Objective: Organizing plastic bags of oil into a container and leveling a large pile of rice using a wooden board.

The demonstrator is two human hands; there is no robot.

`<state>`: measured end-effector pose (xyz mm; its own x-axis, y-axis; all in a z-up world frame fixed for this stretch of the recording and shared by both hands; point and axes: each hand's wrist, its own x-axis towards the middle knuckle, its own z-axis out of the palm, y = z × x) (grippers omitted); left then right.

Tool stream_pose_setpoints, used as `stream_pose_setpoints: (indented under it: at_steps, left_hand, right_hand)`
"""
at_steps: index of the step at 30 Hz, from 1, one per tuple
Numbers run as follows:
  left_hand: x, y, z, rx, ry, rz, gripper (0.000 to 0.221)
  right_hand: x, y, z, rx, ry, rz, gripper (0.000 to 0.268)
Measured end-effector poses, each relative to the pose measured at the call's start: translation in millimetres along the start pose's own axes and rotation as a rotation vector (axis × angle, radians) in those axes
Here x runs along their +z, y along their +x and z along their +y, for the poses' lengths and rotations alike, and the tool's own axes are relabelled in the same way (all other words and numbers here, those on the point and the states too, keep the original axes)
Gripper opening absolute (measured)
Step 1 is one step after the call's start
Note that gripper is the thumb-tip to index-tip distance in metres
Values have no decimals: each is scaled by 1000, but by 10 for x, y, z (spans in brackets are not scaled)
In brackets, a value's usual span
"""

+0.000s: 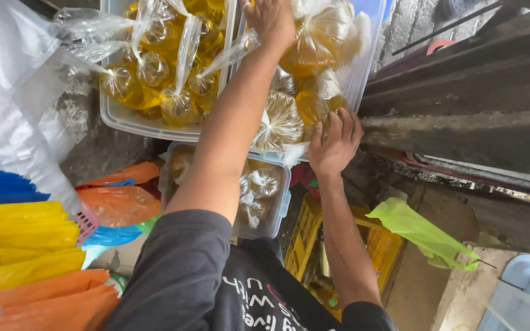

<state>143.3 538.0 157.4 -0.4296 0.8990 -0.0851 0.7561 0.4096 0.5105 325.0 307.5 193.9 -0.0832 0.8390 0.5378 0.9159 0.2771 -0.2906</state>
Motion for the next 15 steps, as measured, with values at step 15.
stream_pose_setpoints:
  at_steps: [15]
  left_hand:
    - [-585,-819,-529,355,-75,52,23]
  right_hand:
    - [65,203,24,57,135,-74,20]
